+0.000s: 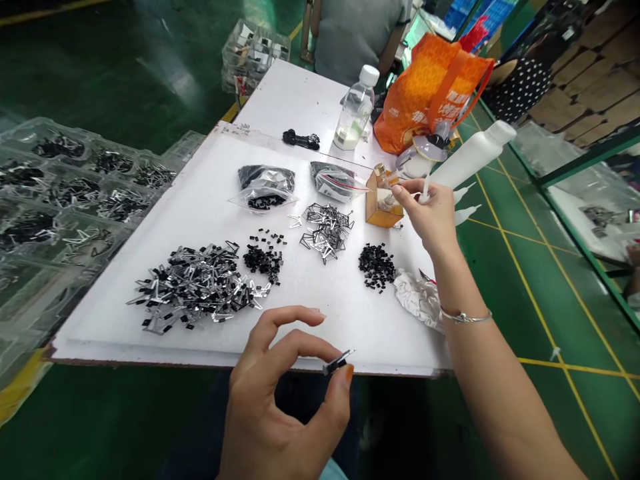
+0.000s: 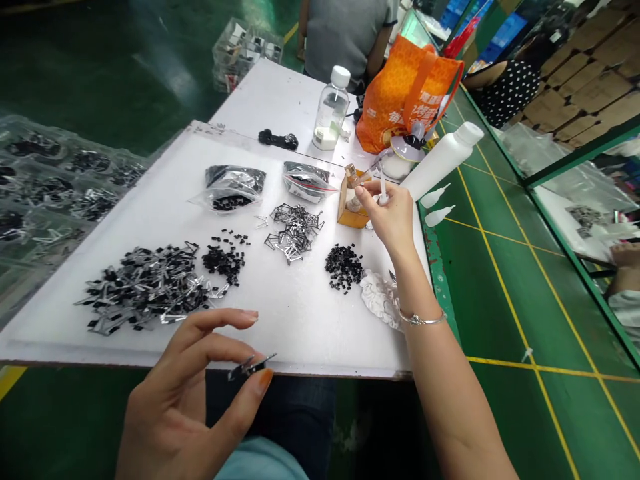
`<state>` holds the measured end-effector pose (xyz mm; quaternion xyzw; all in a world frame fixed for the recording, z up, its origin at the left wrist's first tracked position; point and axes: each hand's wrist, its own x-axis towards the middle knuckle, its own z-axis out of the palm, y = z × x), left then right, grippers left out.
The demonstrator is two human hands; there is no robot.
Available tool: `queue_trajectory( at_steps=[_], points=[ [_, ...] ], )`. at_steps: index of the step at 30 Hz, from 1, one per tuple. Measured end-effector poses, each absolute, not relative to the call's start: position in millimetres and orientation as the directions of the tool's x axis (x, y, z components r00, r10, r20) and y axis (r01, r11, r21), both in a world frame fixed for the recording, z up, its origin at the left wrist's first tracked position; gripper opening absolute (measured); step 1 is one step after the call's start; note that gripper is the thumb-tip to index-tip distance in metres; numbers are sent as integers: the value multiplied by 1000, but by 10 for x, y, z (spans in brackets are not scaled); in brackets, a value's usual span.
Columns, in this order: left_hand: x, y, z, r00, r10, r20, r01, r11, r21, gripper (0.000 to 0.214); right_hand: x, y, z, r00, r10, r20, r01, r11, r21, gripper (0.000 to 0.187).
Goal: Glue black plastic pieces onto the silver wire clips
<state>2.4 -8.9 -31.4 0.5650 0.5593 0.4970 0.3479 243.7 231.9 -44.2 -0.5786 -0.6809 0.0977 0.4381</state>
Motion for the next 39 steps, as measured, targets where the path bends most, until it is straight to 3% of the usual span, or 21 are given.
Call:
queue_trajectory(
  at_steps=[4, 8, 11, 13, 16, 17, 19, 21, 22, 27, 39],
  points=[
    [75, -81, -328, -220, 973, 63, 176, -24, 984, 19, 2379, 2335, -427, 41, 856, 515, 716, 334, -613, 15],
    [31, -24, -491, -206, 975, -82, 79, 100, 992, 14, 2350, 2331, -412, 68, 832, 551, 725, 338, -600, 14],
    [-27, 30, -616, -221, 969, -113, 54, 128, 990, 13, 2354, 2301, -403, 94, 821, 564, 726, 331, -603, 15],
    [-47, 54, -650, -244, 963, -114, 49, 129, 990, 14, 2343, 2211, -372, 152, 790, 594, 719, 325, -615, 17],
    [-44, 59, -634, -271, 958, -92, 49, 109, 993, 12, 2240, 1869, -271, 353, 644, 679, 648, 355, -674, 24],
    [-38, 55, -619, -278, 958, -74, 51, 91, 995, 12, 2180, 1695, -230, 409, 621, 669, 595, 375, -711, 25],
    [-22, 41, -586, -288, 957, -19, 62, 39, 997, 14, 2037, 1292, -158, 511, 720, 470, 250, 398, -883, 18],
    [-6, 27, -552, -287, 957, 48, 92, -23, 996, 17, 1897, 888, -121, 372, 895, 248, -23, 276, -961, 19],
    [0, 21, -536, -278, 957, 84, 112, -55, 992, 19, 1838, 713, -118, 339, 920, 196, -78, 236, -969, 19],
    [30, -1, -468, -219, 958, 187, 162, -154, 975, 26, 1696, 275, -186, 365, 908, 204, -69, 245, -967, 16],
    [25, -46, -429, -203, 965, 163, 175, -128, 976, 28, 1643, 212, -223, 417, 893, 171, -50, 210, -976, 16]
  ],
)
